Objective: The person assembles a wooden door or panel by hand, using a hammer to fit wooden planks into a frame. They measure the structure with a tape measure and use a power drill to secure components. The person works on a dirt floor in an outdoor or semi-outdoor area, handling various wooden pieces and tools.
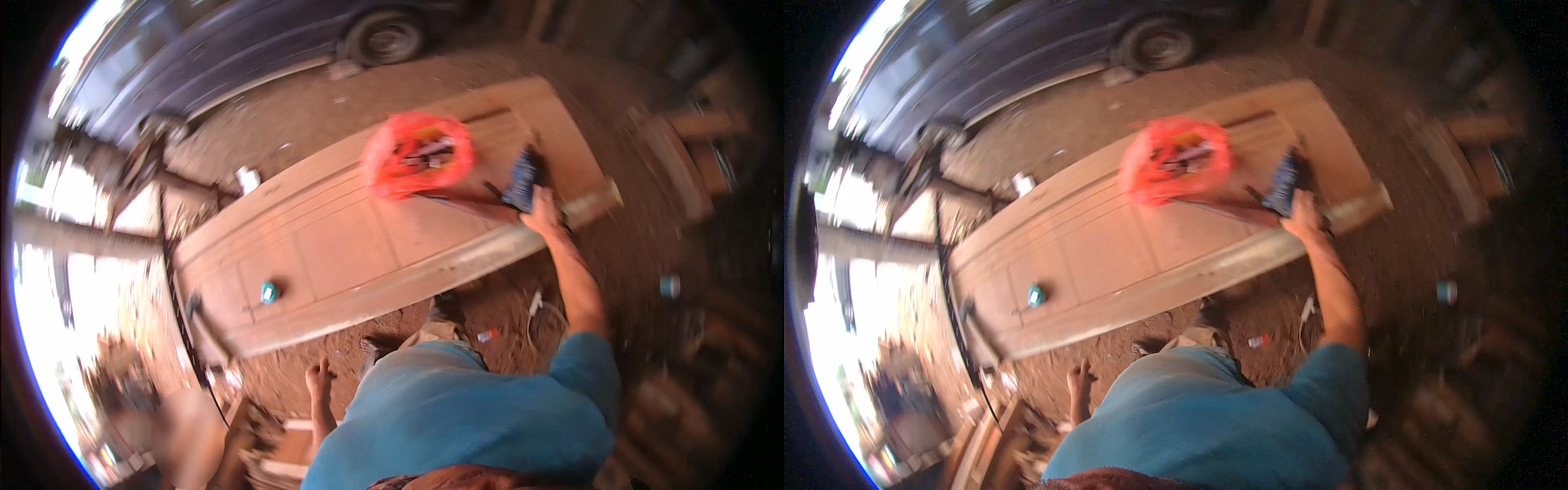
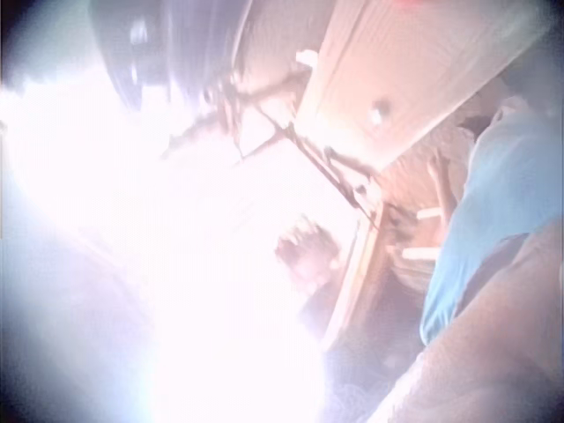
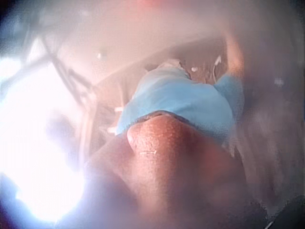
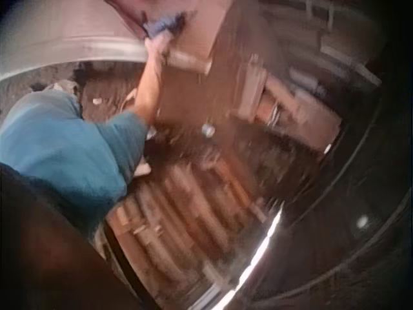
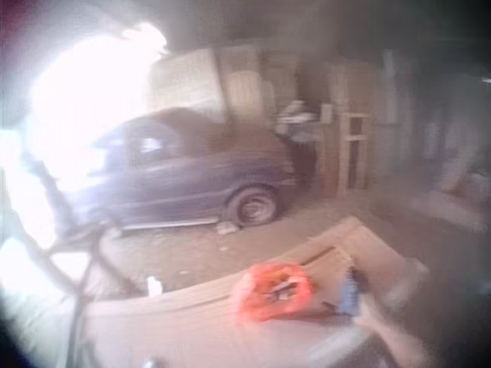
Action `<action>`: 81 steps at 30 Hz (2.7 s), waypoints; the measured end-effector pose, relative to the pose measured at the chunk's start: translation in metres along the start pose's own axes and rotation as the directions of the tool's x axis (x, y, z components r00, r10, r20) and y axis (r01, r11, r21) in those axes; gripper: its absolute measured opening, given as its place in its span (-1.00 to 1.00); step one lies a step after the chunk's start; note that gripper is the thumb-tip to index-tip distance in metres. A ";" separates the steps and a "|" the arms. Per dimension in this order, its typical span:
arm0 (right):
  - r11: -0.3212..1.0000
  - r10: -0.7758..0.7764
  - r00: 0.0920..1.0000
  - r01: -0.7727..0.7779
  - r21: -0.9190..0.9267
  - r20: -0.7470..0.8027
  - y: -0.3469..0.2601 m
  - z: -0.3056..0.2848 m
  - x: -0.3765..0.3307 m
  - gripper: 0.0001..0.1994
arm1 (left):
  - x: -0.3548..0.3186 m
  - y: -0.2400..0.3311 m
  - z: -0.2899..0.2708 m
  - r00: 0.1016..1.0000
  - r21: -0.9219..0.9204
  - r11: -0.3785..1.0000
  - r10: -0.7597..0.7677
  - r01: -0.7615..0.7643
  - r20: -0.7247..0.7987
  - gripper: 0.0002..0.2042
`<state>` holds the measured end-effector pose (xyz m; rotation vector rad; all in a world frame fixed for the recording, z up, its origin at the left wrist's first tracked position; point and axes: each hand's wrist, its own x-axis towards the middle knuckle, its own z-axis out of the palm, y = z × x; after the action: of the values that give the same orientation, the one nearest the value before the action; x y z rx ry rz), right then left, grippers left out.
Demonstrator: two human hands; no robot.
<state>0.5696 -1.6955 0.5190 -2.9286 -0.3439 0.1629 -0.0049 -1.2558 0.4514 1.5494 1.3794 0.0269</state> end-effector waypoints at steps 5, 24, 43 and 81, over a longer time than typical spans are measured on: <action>0.917 -0.092 0.949 0.199 0.346 -0.302 -0.068 -0.056 -0.055 -0.42 | -0.016 0.053 -0.011 0.987 -0.257 0.953 0.156 -0.157 -0.025 -0.55; 0.037 -0.990 0.109 0.816 0.577 -0.091 -0.545 0.058 -0.496 -0.50 | -0.064 -0.005 -0.280 0.997 -0.994 -0.090 0.048 0.063 0.059 -0.70; -0.225 -0.955 -0.296 0.731 0.644 0.002 -0.929 0.171 -0.456 -0.57 | 0.150 -0.071 -0.550 0.995 -0.942 -0.327 -0.093 -0.068 -0.040 -0.66; 0.960 -0.256 0.372 0.209 0.188 0.893 -1.360 0.199 -0.532 -0.84 | 0.494 -0.133 -0.802 0.561 -0.401 0.405 0.703 -0.822 -0.438 -0.49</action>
<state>-0.2675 -0.4893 0.6404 -2.3511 -0.8686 1.7443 -0.4094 -0.3951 0.4691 1.5275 0.5431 1.1263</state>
